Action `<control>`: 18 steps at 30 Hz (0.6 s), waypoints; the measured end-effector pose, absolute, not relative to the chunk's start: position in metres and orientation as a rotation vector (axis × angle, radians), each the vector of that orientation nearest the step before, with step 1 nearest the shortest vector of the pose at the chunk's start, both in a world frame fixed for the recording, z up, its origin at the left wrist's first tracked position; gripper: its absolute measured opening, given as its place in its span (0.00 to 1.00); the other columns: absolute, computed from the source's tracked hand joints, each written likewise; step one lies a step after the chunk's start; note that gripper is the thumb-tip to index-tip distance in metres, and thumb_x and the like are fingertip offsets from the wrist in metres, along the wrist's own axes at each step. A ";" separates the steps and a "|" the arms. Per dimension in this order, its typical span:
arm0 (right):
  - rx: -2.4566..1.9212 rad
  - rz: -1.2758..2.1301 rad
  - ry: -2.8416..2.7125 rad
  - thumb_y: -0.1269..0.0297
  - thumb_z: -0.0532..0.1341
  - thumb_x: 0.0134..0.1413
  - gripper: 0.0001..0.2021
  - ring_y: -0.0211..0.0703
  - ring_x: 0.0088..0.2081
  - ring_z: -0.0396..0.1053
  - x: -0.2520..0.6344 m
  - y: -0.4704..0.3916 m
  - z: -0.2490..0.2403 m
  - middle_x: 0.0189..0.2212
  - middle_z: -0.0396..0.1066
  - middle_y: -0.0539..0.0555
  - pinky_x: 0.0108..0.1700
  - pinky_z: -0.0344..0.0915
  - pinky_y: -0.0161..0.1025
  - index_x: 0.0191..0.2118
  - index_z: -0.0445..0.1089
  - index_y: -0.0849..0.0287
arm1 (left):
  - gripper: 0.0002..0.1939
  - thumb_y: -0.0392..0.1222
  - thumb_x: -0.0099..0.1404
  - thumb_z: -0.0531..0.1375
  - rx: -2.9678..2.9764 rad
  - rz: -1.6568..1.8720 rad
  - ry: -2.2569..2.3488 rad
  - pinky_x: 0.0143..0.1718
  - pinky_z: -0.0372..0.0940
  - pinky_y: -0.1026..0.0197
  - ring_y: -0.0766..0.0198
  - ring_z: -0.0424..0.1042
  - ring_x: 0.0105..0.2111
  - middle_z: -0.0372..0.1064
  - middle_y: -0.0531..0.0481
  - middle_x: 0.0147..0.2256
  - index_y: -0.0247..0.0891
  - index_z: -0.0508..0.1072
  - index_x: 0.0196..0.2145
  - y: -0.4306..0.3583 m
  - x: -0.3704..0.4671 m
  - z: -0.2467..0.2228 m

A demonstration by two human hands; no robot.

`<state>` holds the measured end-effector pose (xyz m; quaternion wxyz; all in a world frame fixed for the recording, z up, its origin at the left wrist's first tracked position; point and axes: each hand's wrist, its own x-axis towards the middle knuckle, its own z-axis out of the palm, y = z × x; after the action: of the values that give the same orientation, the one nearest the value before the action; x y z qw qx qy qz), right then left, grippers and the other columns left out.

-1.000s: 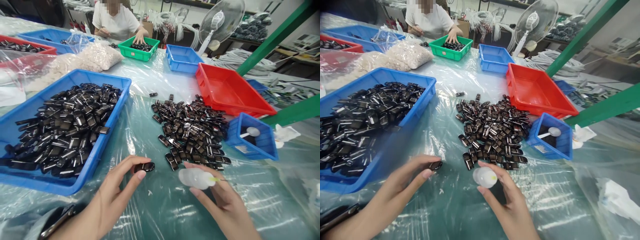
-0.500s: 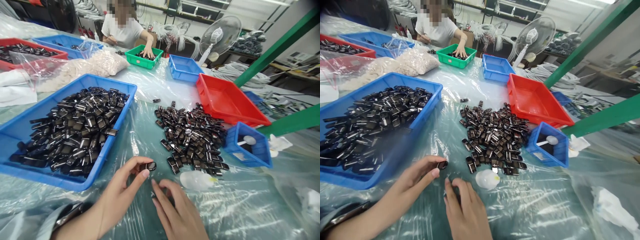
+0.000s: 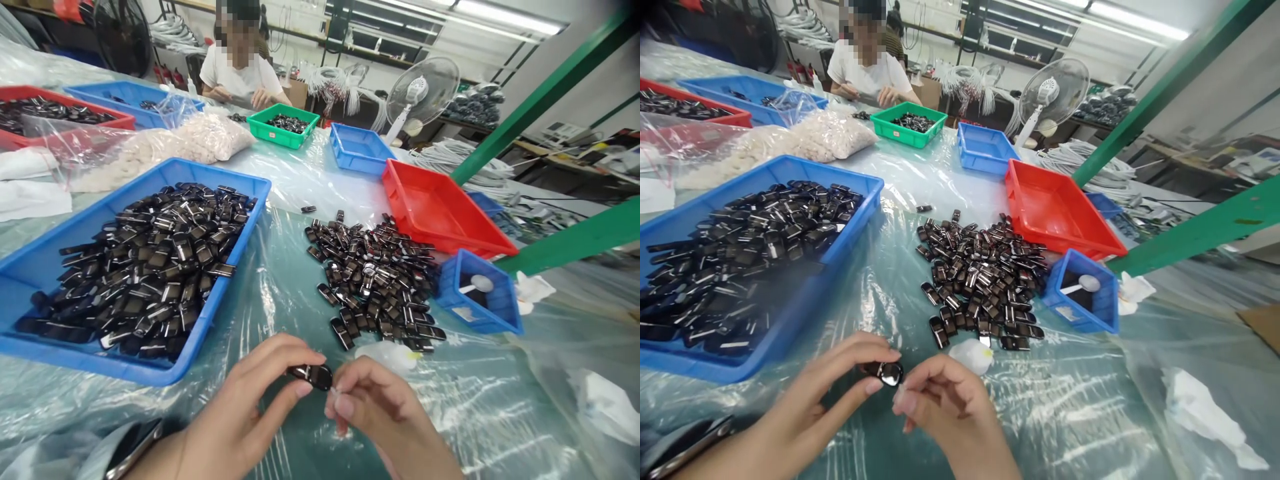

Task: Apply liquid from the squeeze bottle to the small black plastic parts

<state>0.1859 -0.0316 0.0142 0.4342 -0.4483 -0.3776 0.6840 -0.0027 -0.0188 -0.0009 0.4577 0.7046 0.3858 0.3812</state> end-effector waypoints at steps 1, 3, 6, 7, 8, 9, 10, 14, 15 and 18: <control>-1.086 1.759 -0.871 0.62 0.69 0.48 0.06 0.30 0.27 0.70 0.185 -0.032 0.016 0.25 0.72 0.45 0.30 0.68 0.26 0.29 0.73 0.55 | 0.16 0.31 0.70 0.53 1.760 0.932 0.926 0.48 0.63 0.65 0.65 0.68 0.47 0.67 0.53 0.46 0.50 0.66 0.50 -0.018 -0.003 -0.001; -1.051 1.828 -0.774 0.63 0.70 0.47 0.06 0.29 0.27 0.70 0.184 -0.032 0.019 0.24 0.72 0.45 0.30 0.67 0.26 0.28 0.73 0.57 | 0.17 0.30 0.70 0.53 1.795 0.933 0.890 0.49 0.63 0.65 0.65 0.68 0.47 0.68 0.53 0.46 0.49 0.66 0.51 -0.018 -0.003 -0.001; -1.054 1.902 -0.716 0.64 0.71 0.47 0.08 0.28 0.26 0.70 0.187 -0.029 0.025 0.23 0.72 0.45 0.29 0.66 0.26 0.28 0.73 0.59 | 0.17 0.29 0.69 0.54 1.835 0.961 0.852 0.48 0.63 0.67 0.66 0.68 0.47 0.69 0.53 0.46 0.48 0.66 0.50 -0.017 -0.004 -0.001; -1.045 1.945 -0.704 0.64 0.71 0.48 0.08 0.27 0.26 0.70 0.188 -0.028 0.026 0.23 0.72 0.45 0.29 0.65 0.25 0.29 0.72 0.60 | 0.17 0.29 0.69 0.54 1.851 0.955 0.846 0.48 0.63 0.67 0.66 0.68 0.47 0.69 0.53 0.46 0.48 0.66 0.51 -0.017 -0.004 -0.002; -1.027 1.989 -0.692 0.65 0.71 0.48 0.08 0.27 0.26 0.70 0.190 -0.027 0.027 0.22 0.72 0.45 0.29 0.65 0.25 0.29 0.72 0.60 | 0.17 0.29 0.69 0.54 1.866 0.949 0.844 0.49 0.62 0.67 0.66 0.68 0.47 0.69 0.53 0.46 0.48 0.66 0.51 -0.017 -0.004 -0.002; -1.006 2.030 -0.682 0.65 0.71 0.48 0.08 0.27 0.25 0.70 0.191 -0.027 0.027 0.22 0.72 0.45 0.28 0.65 0.25 0.29 0.71 0.60 | 0.17 0.29 0.69 0.54 1.881 0.947 0.839 0.49 0.62 0.66 0.65 0.68 0.47 0.69 0.53 0.46 0.48 0.66 0.51 -0.018 -0.004 -0.003; -0.985 2.061 -0.677 0.65 0.71 0.48 0.09 0.26 0.25 0.70 0.192 -0.026 0.026 0.22 0.72 0.44 0.28 0.64 0.25 0.29 0.71 0.61 | 0.17 0.30 0.69 0.54 1.895 0.946 0.833 0.49 0.62 0.66 0.65 0.68 0.47 0.69 0.52 0.46 0.48 0.66 0.51 -0.018 -0.004 -0.003; -0.927 2.089 -0.692 0.65 0.71 0.48 0.11 0.26 0.25 0.70 0.193 -0.026 0.013 0.23 0.72 0.44 0.27 0.65 0.25 0.30 0.68 0.60 | 0.15 0.31 0.70 0.54 1.966 0.930 0.810 0.48 0.62 0.63 0.64 0.69 0.45 0.70 0.51 0.45 0.45 0.66 0.51 -0.017 -0.006 0.000; -0.906 2.101 -0.700 0.63 0.71 0.47 0.12 0.26 0.24 0.69 0.193 -0.026 0.008 0.22 0.71 0.44 0.27 0.64 0.25 0.31 0.67 0.59 | 0.14 0.32 0.71 0.53 1.990 0.927 0.785 0.47 0.62 0.62 0.63 0.70 0.43 0.71 0.50 0.45 0.44 0.66 0.51 -0.016 -0.006 0.003; -0.815 2.147 -0.753 0.58 0.72 0.43 0.16 0.27 0.21 0.67 0.190 -0.026 -0.008 0.20 0.69 0.43 0.23 0.63 0.25 0.32 0.65 0.58 | 0.11 0.35 0.72 0.52 2.065 0.929 0.724 0.42 0.64 0.62 0.63 0.71 0.41 0.72 0.48 0.43 0.40 0.67 0.50 -0.015 -0.006 0.011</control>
<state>0.1900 -0.0263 -0.0082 0.3546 -0.3155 -0.2912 0.8306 -0.0057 -0.0151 0.0106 0.3727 0.8061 0.2826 0.3626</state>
